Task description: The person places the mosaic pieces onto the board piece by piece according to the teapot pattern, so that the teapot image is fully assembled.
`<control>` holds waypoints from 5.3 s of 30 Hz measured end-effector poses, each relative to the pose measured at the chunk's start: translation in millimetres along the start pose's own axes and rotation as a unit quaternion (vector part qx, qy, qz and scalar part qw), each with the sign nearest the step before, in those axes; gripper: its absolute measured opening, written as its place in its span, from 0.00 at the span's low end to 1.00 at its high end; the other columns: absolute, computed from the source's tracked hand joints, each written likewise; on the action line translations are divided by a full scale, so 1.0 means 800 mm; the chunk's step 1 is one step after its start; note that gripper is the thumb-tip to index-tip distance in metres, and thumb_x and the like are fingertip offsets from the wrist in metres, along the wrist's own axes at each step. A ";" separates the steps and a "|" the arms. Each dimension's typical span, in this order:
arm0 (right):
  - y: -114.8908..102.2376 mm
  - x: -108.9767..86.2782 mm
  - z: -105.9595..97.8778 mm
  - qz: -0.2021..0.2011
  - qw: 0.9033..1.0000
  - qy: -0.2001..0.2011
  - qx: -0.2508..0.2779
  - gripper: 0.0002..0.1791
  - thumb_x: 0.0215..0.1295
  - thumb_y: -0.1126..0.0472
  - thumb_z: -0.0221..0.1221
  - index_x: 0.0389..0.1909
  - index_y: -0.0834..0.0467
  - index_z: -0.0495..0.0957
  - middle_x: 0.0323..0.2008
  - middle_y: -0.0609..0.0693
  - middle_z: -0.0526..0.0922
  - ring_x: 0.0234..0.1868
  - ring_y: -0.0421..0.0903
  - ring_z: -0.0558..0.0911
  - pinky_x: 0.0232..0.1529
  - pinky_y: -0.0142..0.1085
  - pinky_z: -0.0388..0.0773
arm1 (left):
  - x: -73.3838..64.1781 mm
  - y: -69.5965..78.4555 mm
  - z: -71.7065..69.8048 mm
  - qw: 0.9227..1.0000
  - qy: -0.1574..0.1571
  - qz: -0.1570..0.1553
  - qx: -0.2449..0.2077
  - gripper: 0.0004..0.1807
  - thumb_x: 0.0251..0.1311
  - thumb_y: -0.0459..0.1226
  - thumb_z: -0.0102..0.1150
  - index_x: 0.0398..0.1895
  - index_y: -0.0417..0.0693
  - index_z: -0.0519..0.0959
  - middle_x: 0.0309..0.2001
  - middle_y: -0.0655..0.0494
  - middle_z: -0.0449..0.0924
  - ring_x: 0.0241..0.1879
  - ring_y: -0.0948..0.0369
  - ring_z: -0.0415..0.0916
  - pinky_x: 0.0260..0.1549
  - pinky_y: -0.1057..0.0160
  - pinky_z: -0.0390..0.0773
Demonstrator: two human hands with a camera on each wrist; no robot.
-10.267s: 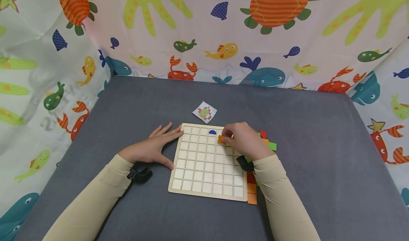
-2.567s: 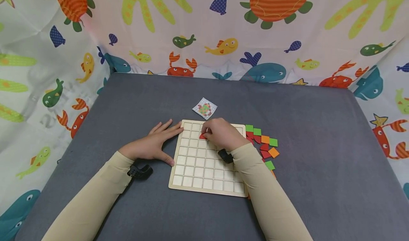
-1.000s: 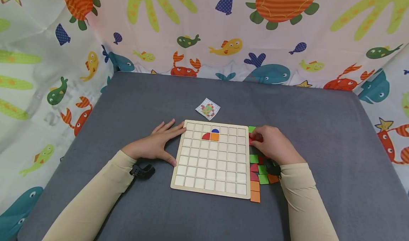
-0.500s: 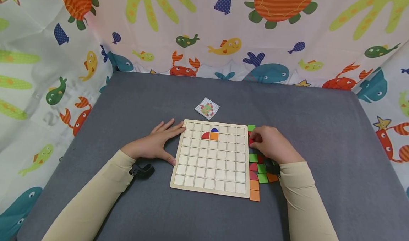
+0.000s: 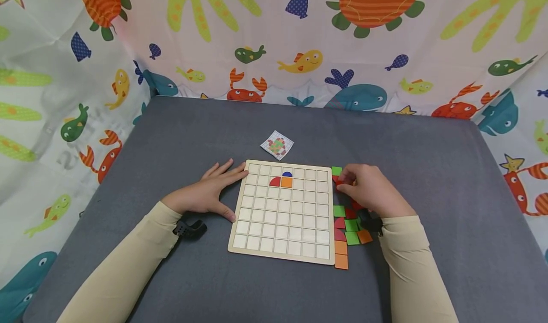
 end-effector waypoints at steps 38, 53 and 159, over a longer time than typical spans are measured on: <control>-0.057 0.059 0.058 -0.097 0.995 -0.010 0.032 0.02 0.72 0.59 0.67 0.38 0.53 0.86 0.33 0.46 0.86 0.33 0.45 0.79 0.37 0.39 0.78 | -0.001 0.005 0.001 1.000 0.004 0.006 0.011 0.70 0.43 0.62 0.82 0.87 0.59 0.50 0.86 0.63 0.37 0.85 0.53 0.24 0.80 0.45 0.24; -0.065 0.058 0.065 -0.090 0.996 -0.011 0.005 0.05 0.74 0.60 0.66 0.39 0.55 0.89 0.36 0.47 0.87 0.36 0.46 0.81 0.41 0.42 0.81 | -0.002 0.005 0.000 1.000 0.005 0.004 0.007 0.70 0.43 0.62 0.82 0.87 0.59 0.50 0.86 0.64 0.37 0.85 0.54 0.24 0.80 0.45 0.24; -0.062 0.030 0.055 -0.095 0.995 -0.034 0.028 0.04 0.69 0.60 0.70 0.35 0.52 0.85 0.31 0.46 0.84 0.31 0.45 0.77 0.34 0.38 0.76 | 0.001 0.005 -0.001 1.000 0.007 0.009 0.013 0.70 0.43 0.63 0.81 0.87 0.58 0.49 0.86 0.63 0.36 0.85 0.54 0.24 0.80 0.45 0.24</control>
Point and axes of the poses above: each hand's wrist, its own x-axis towards the middle knuckle, its own z-axis out of the palm, y = z × x, the point moved 1 cm from there along x, towards the middle knuckle
